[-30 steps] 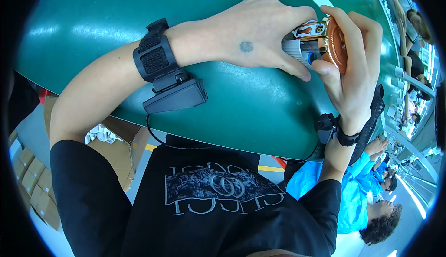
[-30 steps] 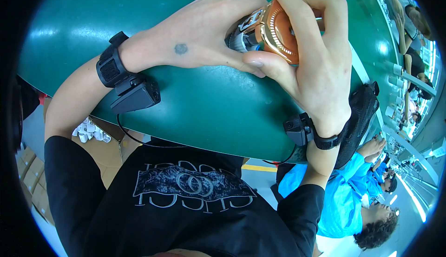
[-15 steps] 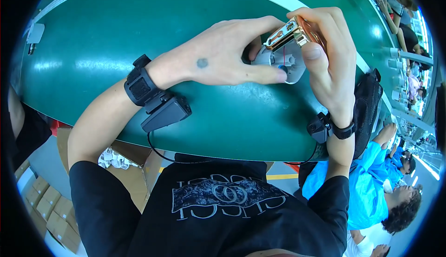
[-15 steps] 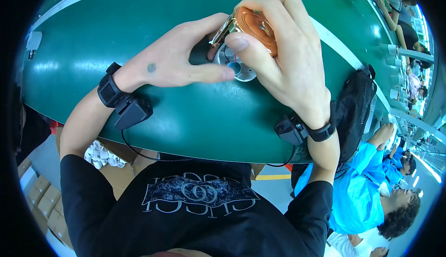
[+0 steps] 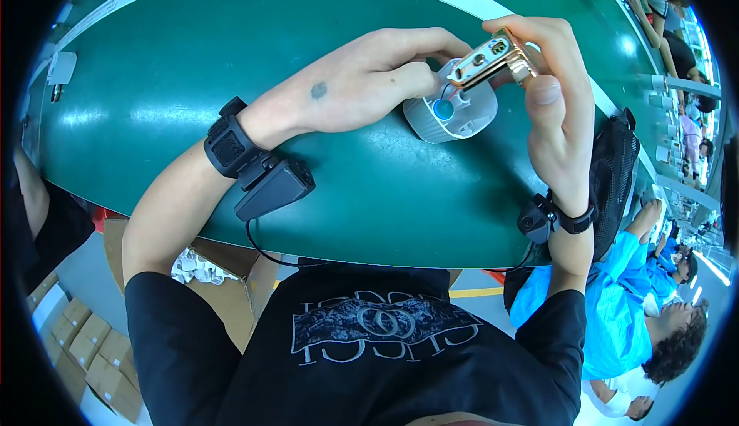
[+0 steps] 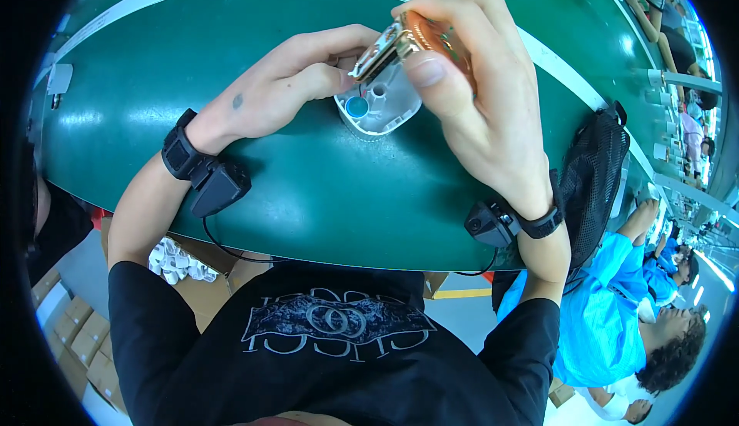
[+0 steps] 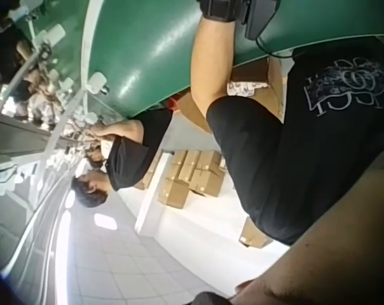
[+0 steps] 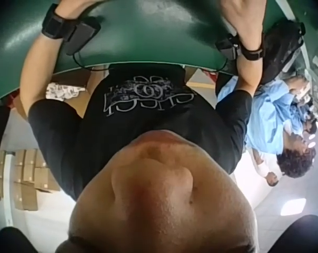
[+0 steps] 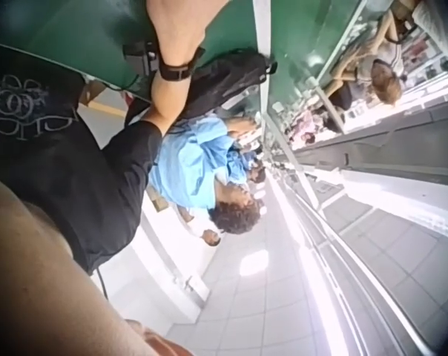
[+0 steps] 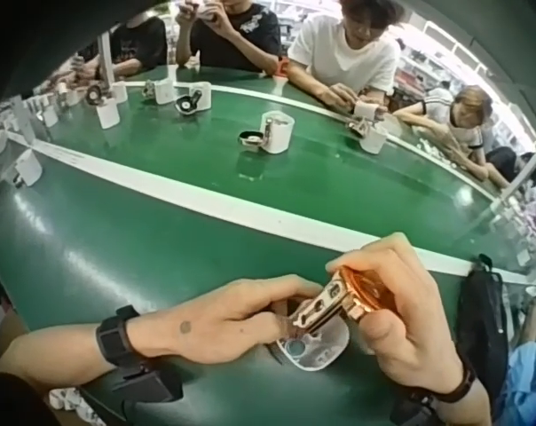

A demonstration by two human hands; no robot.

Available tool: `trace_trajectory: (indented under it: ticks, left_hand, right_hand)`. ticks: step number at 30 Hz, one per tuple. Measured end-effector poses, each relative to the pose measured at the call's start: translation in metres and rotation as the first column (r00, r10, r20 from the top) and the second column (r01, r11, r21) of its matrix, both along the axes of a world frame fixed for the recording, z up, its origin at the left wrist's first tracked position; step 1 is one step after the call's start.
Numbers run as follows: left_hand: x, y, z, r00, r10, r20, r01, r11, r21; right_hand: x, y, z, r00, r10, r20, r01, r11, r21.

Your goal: The person picks up a white plastic housing and a gold-colored top piece, fits the top piece onto the housing, and presses them together. The person then places the assembled unit back onto the green conveyor belt and repeats the process.

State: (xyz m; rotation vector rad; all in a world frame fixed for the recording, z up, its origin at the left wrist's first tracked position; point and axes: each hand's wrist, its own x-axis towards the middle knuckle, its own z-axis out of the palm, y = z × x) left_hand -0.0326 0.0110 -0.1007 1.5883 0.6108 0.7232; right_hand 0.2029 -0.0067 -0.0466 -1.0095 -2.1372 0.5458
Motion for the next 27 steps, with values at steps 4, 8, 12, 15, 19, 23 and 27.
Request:
trace_trajectory:
  ticks: [4,8,12,15,19,23,27]
  left_hand:
    - [-0.001,-0.004,0.009,0.995,-0.031,-0.091,0.031,1.000,-0.004]
    - [0.002,-0.009,0.011,0.993,0.016,-0.114,-0.012,0.999,0.035]
    - [0.008,-0.018,0.007,0.991,0.093,-0.095,-0.088,0.995,0.056]
    - [0.013,-0.023,0.007,0.978,0.197,-0.067,-0.178,0.960,0.216]
    - [0.016,-0.024,0.010,0.978,0.192,-0.079,-0.182,0.976,0.116]
    - [0.019,-0.022,0.014,0.982,0.186,-0.017,-0.186,0.974,-0.125]
    - [0.020,-0.024,0.010,0.977,0.176,-0.120,-0.181,0.983,-0.036]
  right_hand:
    - [0.003,-0.004,-0.005,0.992,-0.024,-0.123,0.006,0.990,-0.142]
    - [0.003,-0.006,-0.005,0.982,-0.018,-0.190,-0.023,0.978,-0.208]
    - [-0.001,-0.004,-0.006,0.968,0.000,-0.250,-0.063,0.968,-0.244]
    - [-0.001,-0.002,-0.005,0.953,-0.011,-0.302,-0.079,0.955,-0.285]
    - [0.001,0.001,-0.005,0.960,-0.002,-0.279,-0.077,0.959,-0.272]
    - [0.004,0.000,-0.002,0.979,0.010,-0.204,-0.054,0.976,-0.210]
    - [0.005,-0.003,-0.002,0.986,-0.003,-0.165,-0.029,0.981,-0.191]
